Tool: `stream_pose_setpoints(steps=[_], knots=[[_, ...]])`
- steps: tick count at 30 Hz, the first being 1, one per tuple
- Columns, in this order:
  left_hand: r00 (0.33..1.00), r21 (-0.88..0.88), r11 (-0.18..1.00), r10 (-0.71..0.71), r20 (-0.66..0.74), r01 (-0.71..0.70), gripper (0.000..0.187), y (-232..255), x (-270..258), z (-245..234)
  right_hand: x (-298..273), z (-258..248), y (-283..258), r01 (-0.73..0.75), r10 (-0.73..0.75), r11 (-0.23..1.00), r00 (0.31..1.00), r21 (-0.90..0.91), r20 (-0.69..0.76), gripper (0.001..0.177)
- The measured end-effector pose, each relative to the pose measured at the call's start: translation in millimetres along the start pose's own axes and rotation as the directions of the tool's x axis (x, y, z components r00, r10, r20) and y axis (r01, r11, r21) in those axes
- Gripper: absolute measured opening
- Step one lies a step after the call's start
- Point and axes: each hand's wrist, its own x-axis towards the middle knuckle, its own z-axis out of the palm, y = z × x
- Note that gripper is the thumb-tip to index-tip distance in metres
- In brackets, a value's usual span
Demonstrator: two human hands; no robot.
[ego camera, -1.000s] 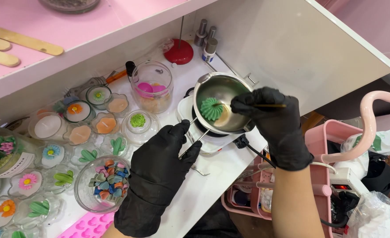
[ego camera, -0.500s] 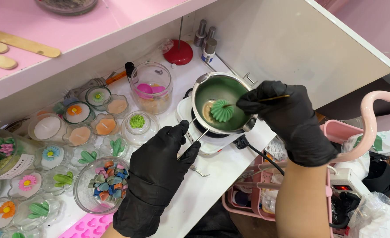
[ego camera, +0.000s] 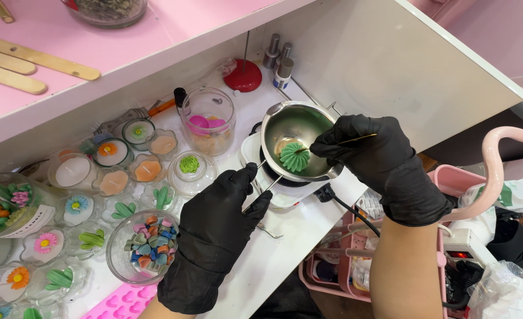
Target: Preparing and assembling decorative cactus-themed wax candles.
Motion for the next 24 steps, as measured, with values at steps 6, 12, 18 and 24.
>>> stream_pose_setpoints(steps=[6,12,18,24], knots=[[0.995,0.034,0.997,-0.071,0.074,0.068,0.049,3.9,2.2,-3.5,-0.7,2.8,0.4,0.053,-0.054,0.993,0.999,-0.108,-0.003,0.012],[0.998,0.020,0.999,-0.040,0.041,0.039,0.049,2.3,0.6,-1.6,1.6,10.1,8.5,0.054,-0.058,0.994,0.998,-0.098,-0.040,0.006],[1.000,-0.004,1.000,-0.013,0.016,0.013,0.050,4.5,-0.6,-9.2,9.1,19.1,3.4,-0.152,0.108,0.980,0.951,-0.132,-0.291,0.014],[0.972,-0.053,0.987,0.138,-0.192,-0.151,0.050,24.5,-8.7,-65.9,-12.8,13.5,31.3,0.206,-0.094,0.955,0.891,0.212,-0.444,0.013]])
